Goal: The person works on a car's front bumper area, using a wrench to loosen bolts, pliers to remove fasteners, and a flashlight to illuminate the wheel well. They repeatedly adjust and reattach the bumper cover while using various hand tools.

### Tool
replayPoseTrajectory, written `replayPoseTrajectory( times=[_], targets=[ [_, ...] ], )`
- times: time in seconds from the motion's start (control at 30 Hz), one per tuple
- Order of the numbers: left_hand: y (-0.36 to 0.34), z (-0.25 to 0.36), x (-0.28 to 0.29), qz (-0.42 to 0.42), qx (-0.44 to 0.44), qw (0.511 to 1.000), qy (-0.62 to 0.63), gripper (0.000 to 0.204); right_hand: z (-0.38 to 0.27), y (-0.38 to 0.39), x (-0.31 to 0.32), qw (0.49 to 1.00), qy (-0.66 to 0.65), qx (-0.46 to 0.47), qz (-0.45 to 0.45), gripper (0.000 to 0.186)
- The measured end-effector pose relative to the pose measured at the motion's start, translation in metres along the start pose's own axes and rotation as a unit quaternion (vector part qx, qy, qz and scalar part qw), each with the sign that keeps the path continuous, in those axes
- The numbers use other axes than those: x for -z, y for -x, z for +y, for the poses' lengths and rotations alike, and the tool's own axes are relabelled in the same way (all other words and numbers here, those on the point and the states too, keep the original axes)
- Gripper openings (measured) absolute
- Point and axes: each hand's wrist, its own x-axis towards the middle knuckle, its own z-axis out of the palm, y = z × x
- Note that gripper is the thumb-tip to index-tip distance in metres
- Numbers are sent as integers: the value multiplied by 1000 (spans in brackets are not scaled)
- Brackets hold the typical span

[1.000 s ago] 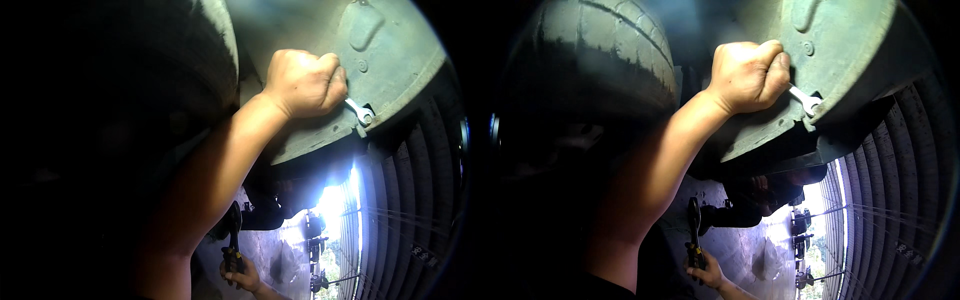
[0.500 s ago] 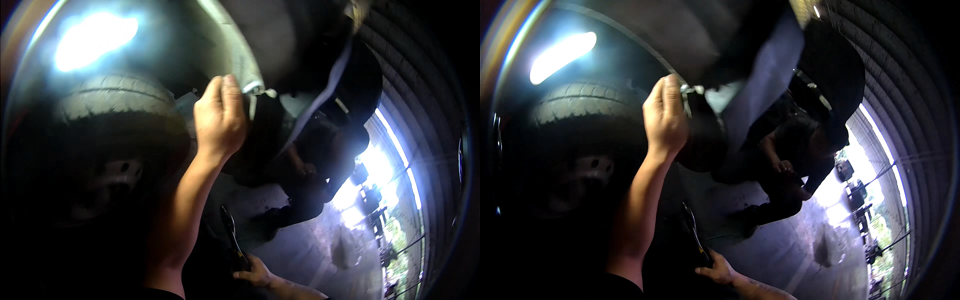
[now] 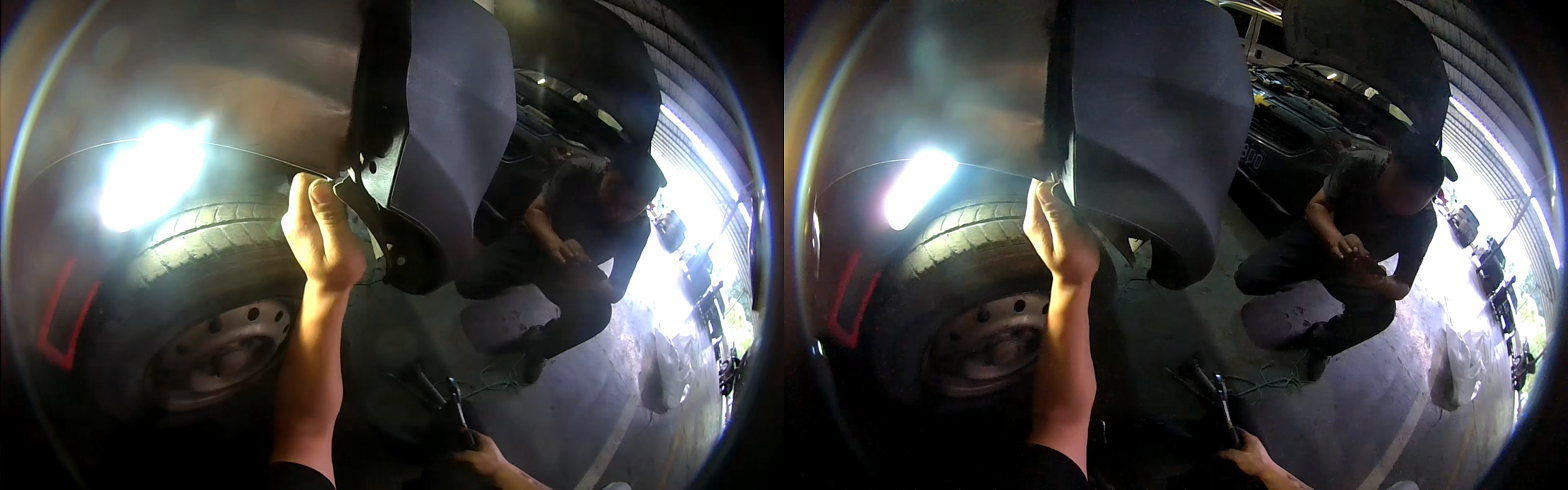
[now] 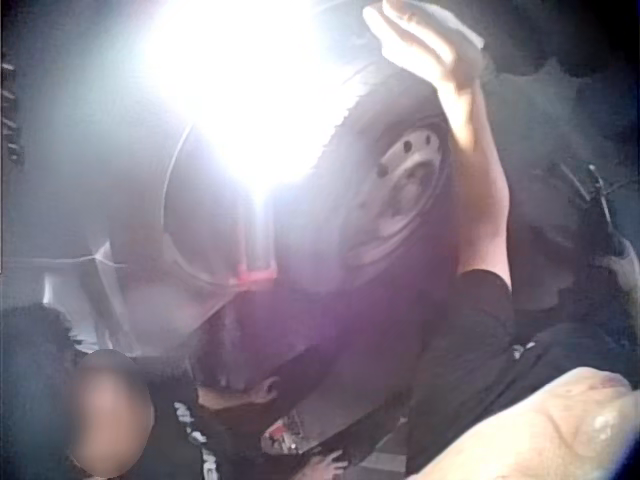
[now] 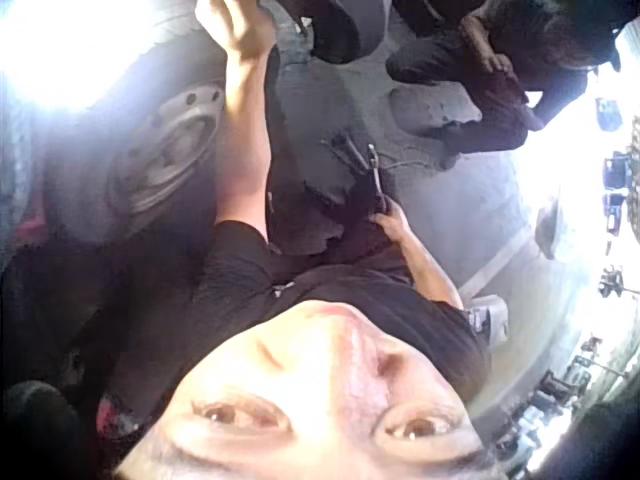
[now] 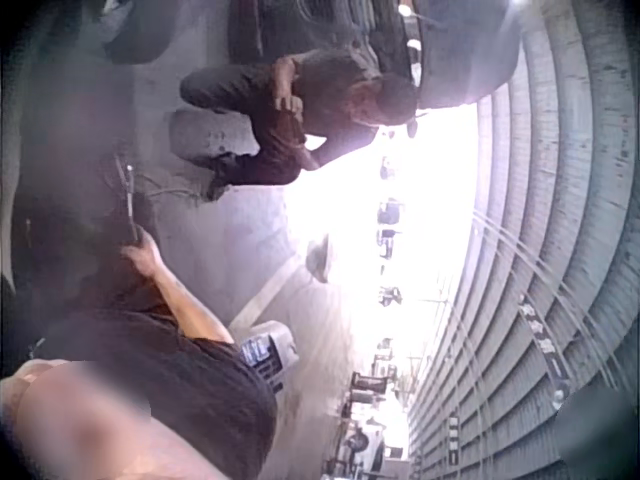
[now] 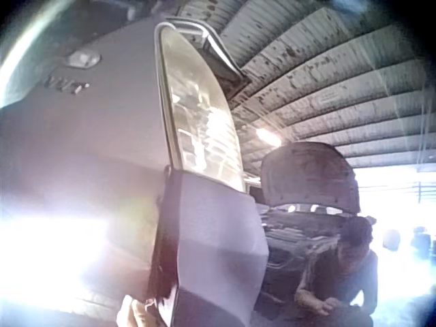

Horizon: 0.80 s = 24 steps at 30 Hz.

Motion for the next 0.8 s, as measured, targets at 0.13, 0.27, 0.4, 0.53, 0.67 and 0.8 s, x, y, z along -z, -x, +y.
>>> replayPoseTrajectory(
  times=[0.13,0.27,0.4,0.53,0.67,0.8],
  targets=[
    [-34,-27,-5,53,-158,973,-160,41,24,8,20,998,-57,-2,28,53],
    [-40,-37,-21,79,-214,970,-87,42,44,11,35,996,-59,-50,49,47],
    [-23,-25,-28,86,-103,991,1,44,48,15,47,982,-152,-91,63,38],
    [-10,-5,-19,15,35,999,-21,45,47,16,52,971,-204,-108,60,29],
    [0,9,-20,3,35,998,54,38,56,6,54,968,-223,-107,34,27],
    [14,20,-24,12,75,996,41,34,72,-11,63,977,-171,-120,41,28]
  ],
)
